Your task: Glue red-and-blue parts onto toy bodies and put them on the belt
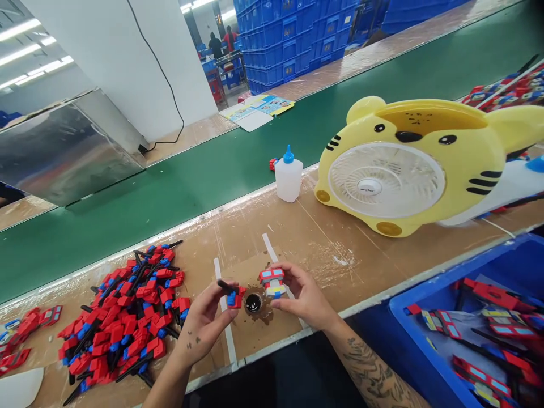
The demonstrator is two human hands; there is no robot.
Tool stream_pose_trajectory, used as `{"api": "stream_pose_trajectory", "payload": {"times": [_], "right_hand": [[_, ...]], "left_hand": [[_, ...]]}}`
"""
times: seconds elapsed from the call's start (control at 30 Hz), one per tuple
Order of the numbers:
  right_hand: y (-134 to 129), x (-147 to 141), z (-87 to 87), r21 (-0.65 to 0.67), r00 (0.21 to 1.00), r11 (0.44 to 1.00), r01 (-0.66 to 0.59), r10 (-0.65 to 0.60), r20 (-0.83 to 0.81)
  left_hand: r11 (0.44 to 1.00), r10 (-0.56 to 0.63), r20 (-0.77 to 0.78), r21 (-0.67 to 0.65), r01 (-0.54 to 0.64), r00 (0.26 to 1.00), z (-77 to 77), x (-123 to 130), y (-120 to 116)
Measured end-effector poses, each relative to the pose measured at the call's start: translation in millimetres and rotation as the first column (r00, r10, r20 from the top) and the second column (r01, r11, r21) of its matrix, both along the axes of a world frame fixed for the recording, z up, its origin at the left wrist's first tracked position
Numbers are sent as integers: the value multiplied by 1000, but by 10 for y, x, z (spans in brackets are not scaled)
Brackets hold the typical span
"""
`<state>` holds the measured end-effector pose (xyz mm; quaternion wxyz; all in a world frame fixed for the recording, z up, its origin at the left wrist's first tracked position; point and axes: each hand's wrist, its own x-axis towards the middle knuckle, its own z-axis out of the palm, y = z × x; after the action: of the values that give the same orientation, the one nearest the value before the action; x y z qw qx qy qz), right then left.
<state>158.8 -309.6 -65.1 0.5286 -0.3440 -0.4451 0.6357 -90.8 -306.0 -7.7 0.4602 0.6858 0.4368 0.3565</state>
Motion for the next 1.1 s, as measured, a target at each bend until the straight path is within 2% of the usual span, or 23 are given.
{"api": "stream_pose_trajectory", "payload": {"times": [0.07, 0.13, 0.23, 0.37, 0.5, 0.6, 0.67, 0.73, 0.83, 0.9, 0.93, 1.0, 1.07, 1.1], "right_hand": [[9, -72, 36, 20, 997, 1000, -4, 3, 74], [24, -145, 62, 25, 992, 1000, -14, 11, 127], [49, -223, 114, 75, 967, 996, -41, 21, 253], [77, -268, 258, 264, 857, 961, -83, -66, 510], [99, -395, 414, 488, 777, 871, -61, -265, 571], [151, -598, 464, 661, 670, 749, -44, -468, 576], [218, -732, 471, 733, 619, 679, -31, -563, 548], [302, -806, 470, 756, 606, 655, -14, -596, 527], [437, -736, 434, 724, 614, 690, -18, -564, 552], [532, -591, 368, 694, 591, 720, 1, -561, 580], [580, -510, 321, 691, 563, 722, 36, -586, 583], [671, -364, 210, 688, 487, 711, 145, -657, 575], [744, -270, 86, 673, 432, 711, 204, -682, 590], [775, -243, 18, 659, 418, 723, 208, -675, 608]], "left_hand": [[985, 147, 166, -110, -130, 975, -39, 33, -24], [966, 225, 238, -178, -185, 945, -53, 68, -30], [948, 280, 262, -228, -222, 924, -55, 88, -24], [936, 308, 271, -258, -240, 912, -91, 101, -38], [907, 395, 342, -291, -303, 853, -95, 276, -56], [895, 441, 437, -277, -349, 784, -20, 496, 5], [867, 499, 452, -238, -439, 740, 49, 602, 95], [852, 518, 456, -204, -482, 723, 105, 630, 219], [885, 462, 441, -175, -431, 770, 138, 549, 477], [912, 408, 363, -113, -395, 838, 134, 469, 746], [921, 385, 280, -62, -384, 879, 131, 433, 925], [931, 359, 1, 64, -358, 933, 134, 376, 1373], [927, 374, -321, 146, -345, 870, 158, 341, 1901], [924, 383, -407, 154, -351, 829, 174, 332, 2170]]}}
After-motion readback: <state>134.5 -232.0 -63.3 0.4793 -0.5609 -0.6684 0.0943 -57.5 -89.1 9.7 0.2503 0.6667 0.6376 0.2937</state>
